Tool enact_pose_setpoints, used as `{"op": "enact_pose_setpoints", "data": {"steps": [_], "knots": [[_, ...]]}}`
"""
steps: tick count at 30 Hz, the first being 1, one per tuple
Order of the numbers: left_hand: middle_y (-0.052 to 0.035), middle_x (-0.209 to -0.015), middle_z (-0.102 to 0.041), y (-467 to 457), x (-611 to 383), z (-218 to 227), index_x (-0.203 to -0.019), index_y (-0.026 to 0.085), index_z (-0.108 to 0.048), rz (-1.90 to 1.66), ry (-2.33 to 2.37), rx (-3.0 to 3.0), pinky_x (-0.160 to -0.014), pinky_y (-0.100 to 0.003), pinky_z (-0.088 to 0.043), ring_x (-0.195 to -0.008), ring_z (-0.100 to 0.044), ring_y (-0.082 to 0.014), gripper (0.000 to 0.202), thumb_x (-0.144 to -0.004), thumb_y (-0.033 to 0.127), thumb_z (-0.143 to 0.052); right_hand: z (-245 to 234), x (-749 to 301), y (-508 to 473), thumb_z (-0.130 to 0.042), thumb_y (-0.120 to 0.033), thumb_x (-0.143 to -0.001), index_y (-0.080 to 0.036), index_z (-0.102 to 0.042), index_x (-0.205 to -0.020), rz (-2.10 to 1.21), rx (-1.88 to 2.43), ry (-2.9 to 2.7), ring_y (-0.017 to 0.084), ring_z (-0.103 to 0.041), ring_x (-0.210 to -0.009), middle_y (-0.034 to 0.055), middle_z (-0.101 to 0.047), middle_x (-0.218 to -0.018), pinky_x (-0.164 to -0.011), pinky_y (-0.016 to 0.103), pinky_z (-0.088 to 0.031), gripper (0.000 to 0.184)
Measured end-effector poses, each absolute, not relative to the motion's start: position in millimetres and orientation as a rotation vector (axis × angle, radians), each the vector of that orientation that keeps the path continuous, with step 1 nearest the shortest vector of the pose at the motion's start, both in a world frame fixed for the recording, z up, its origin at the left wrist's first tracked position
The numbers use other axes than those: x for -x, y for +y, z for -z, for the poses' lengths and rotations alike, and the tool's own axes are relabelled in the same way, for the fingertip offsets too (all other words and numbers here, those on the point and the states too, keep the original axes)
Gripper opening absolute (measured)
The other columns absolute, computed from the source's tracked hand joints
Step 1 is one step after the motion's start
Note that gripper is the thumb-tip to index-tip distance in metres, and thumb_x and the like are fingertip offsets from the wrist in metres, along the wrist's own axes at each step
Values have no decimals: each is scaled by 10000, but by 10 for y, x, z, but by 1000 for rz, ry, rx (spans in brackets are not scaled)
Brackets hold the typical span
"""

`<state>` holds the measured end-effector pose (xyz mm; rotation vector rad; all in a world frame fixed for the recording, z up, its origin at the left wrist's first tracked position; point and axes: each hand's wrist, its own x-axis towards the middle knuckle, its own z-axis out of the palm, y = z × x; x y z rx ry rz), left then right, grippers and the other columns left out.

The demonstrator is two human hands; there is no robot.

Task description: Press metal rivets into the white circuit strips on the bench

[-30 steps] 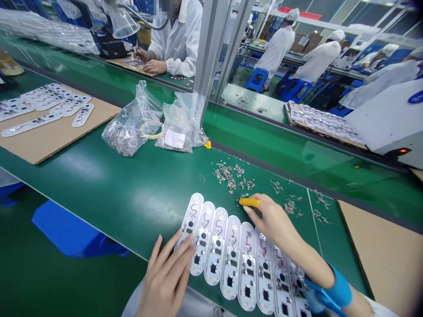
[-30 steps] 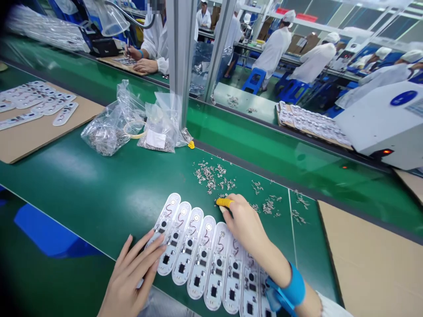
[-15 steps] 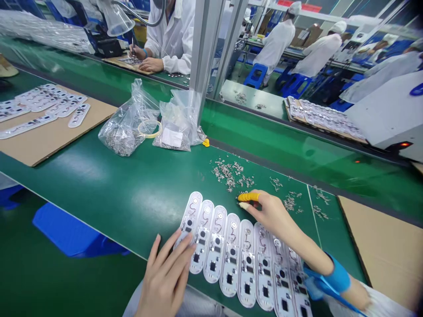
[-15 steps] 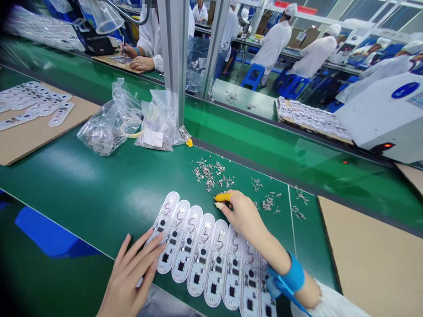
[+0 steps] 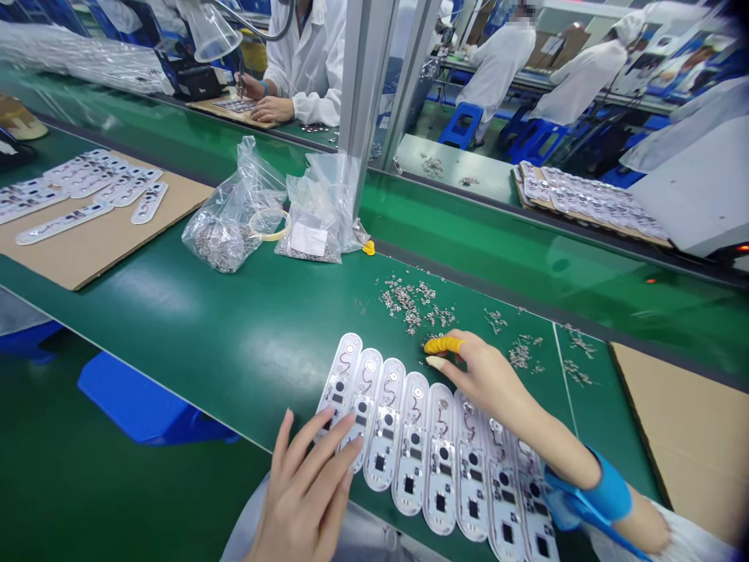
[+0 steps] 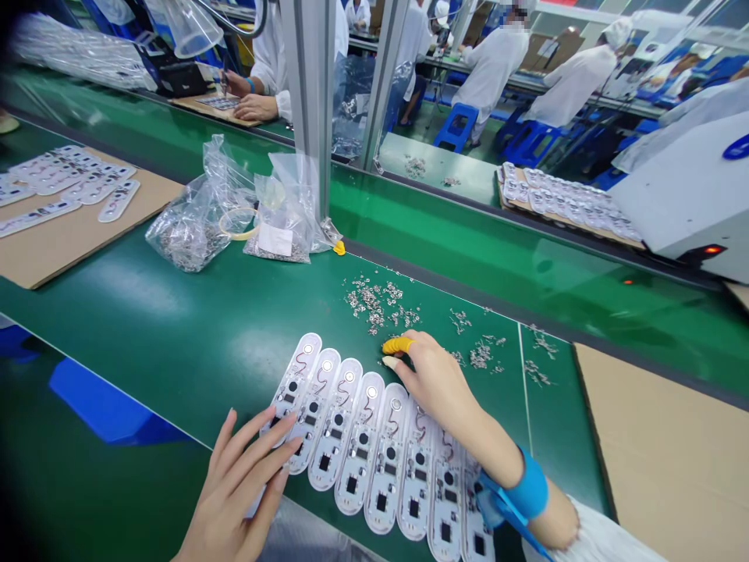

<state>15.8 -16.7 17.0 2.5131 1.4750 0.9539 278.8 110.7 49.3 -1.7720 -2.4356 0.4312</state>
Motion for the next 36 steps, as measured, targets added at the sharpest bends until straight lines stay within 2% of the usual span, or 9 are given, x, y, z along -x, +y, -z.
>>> {"op": "enact_pose_setpoints", "data": {"steps": [6,11,17,21,25,27,28,31,36], "knots": [[28,-1212,-635,-224,-189,-208,-1134,210,-615,-973,1383,-2550,-1184,-448,-57,-1260,-451,-166,369,-850,32,-461,-568,-2705,1177,-615,-192,-843,-182,-667,-862,-440,1731,-2573,240,-611,-869,51,-662,-903,-646,341,-524,56],[34,-1171,-659,-264,-204,-230,-1110,219,-629,-929,1334,-2605,-1190,-438,-70,-1214,-502,-166,339,-850,56,-488,-578,-2673,1172,-589,-155,-856,-176,-666,-849,-471,1730,-2627,239,-607,-890,55,-661,-912,-652,340,-526,80],[54,-1165,-657,-267,-236,-245,-1101,215,-628,-951,1291,-2565,-1191,-422,-71,-1218,-482,-153,329,-856,45,-490,-604,-2826,1230,-549,-179,-880,-162,-666,-900,-420,1646,-2546,233,-611,-819,75,-658,-883,-679,366,-525,120],[55,-1183,-648,-266,-258,-250,-1117,211,-622,-946,1261,-2567,-1190,-413,-91,-1234,-467,-154,323,-864,57,-491,-607,-2814,1312,-581,-152,-863,-170,-666,-945,-543,1461,-2611,220,-616,-867,68,-663,-915,-759,357,-525,120],[61,-1188,-644,-281,-255,-252,-1117,218,-622,-945,1271,-2551,-1192,-393,-83,-1223,-480,-138,334,-864,49,-483,-576,-2721,1352,-606,-165,-853,-153,-663,-860,-647,1460,-2722,222,-610,-875,77,-655,-896,-795,366,-516,58],[62,-1174,-651,-296,-253,-248,-1117,227,-621,-950,1288,-2535,-1183,-383,-156,-1196,-506,-134,330,-870,58,-483,-557,-2686,1342,-599,-169,-852,-154,-648,-804,-653,1480,-2756,221,-607,-844,78,-645,-862,-763,361,-517,70],[54,-1164,-656,-304,-256,-246,-1118,229,-620,-953,1291,-2511,-1158,-376,-248,-1176,-525,-139,325,-873,65,-486,-550,-2676,1331,-591,-167,-852,-157,-639,-789,-647,1484,-2759,221,-605,-834,77,-641,-851,-746,357,-517,80],[-5,-1122,-676,-309,-289,-259,-1121,210,-611,-997,1233,-2354,-930,-308,-521,-1091,-586,-167,316,-869,62,-490,-543,-2673,1290,-555,-150,-858,-162,-619,-794,-625,1498,-2742,219,-594,-832,75,-631,-855,-730,352,-511,91],[-36,-950,-704,-212,-444,-392,-1076,223,-618,-1040,1069,-1782,-718,-230,-564,-828,-655,-145,243,-916,129,-461,-681,-2640,1113,-520,-173,-888,-176,-580,-816,-586,1370,-2508,192,-562,-766,55,-606,-814,-670,328,-491,94]]}}
